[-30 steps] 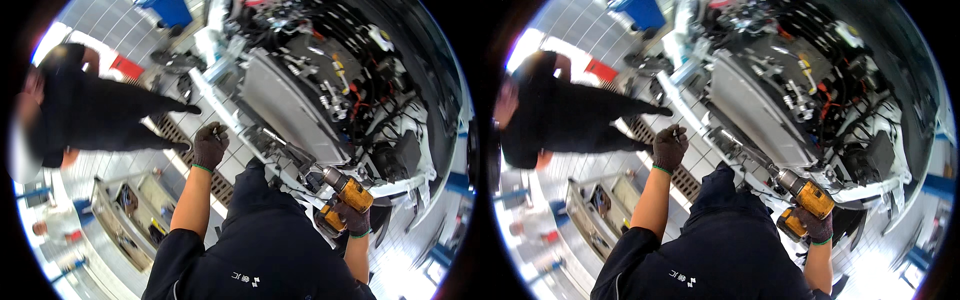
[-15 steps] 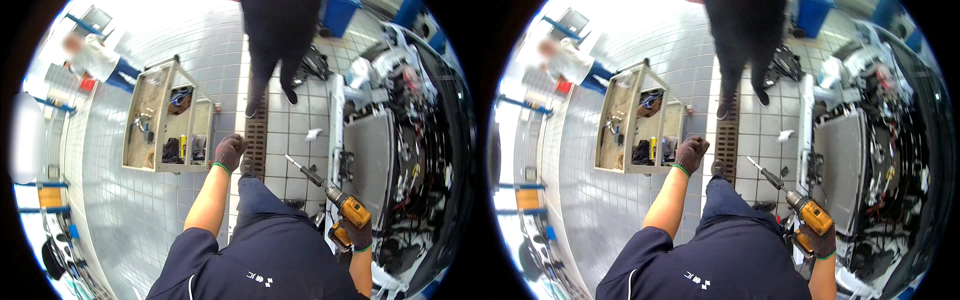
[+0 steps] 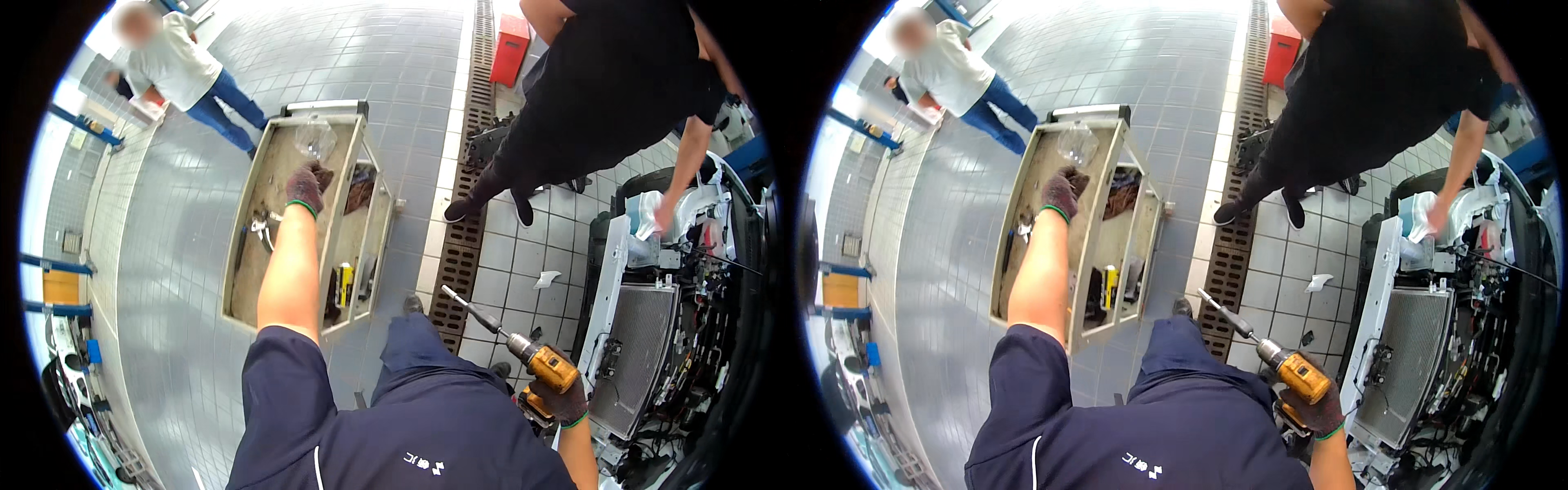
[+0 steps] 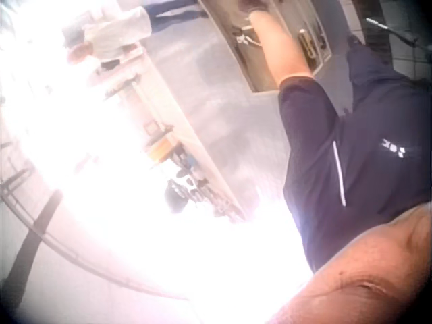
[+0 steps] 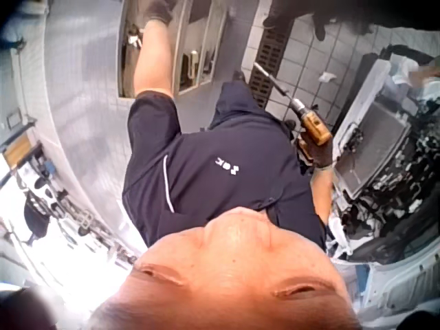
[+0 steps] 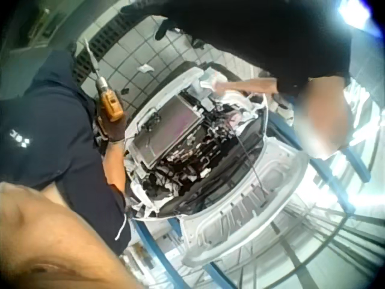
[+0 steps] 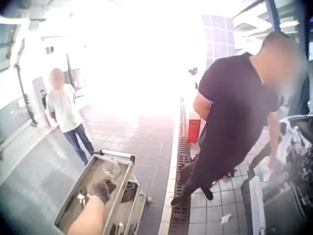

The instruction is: The person operates a vehicle lift to raise a white car, then uses a cordless impact wrench to remove bolts from the front radiator support. They disconnect hoses and wiring, then remove the radiator and associated components from the engine bay.

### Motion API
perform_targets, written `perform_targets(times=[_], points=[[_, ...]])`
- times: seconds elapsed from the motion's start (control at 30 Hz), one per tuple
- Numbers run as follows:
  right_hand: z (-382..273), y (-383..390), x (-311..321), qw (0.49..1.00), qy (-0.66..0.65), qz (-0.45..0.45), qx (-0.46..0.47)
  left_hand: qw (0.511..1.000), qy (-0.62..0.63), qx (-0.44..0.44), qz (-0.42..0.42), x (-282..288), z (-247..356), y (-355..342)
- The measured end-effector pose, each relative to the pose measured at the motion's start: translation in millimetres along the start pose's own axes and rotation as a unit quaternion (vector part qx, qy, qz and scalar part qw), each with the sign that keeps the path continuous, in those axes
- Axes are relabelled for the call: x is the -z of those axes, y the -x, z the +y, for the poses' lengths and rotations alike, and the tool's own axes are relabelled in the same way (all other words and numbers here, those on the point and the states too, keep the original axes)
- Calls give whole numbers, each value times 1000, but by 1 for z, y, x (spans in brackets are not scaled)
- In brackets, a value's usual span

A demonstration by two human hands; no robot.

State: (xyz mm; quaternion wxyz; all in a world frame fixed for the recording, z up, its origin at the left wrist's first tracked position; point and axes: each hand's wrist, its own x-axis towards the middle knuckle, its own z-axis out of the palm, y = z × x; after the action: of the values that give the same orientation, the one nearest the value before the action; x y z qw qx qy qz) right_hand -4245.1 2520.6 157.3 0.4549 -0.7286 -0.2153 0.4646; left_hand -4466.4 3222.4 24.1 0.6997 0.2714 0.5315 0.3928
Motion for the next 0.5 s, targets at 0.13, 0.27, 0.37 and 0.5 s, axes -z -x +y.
perform_targets(times=[0.13,0.27,0.37,0.5], points=[[-61,-37,-38,995,90,-15,36,1000,4,0,10,-2,83,-80],[-99,-62,-58,999,29,-8,21,1000,10,9,-4,-17,101,-85],[-115,-102,-67,995,83,-51,12,999,3,-32,-5,33,82,-86],[-161,-159,-103,951,256,-100,139,993,-99,-53,45,101,5,13]])
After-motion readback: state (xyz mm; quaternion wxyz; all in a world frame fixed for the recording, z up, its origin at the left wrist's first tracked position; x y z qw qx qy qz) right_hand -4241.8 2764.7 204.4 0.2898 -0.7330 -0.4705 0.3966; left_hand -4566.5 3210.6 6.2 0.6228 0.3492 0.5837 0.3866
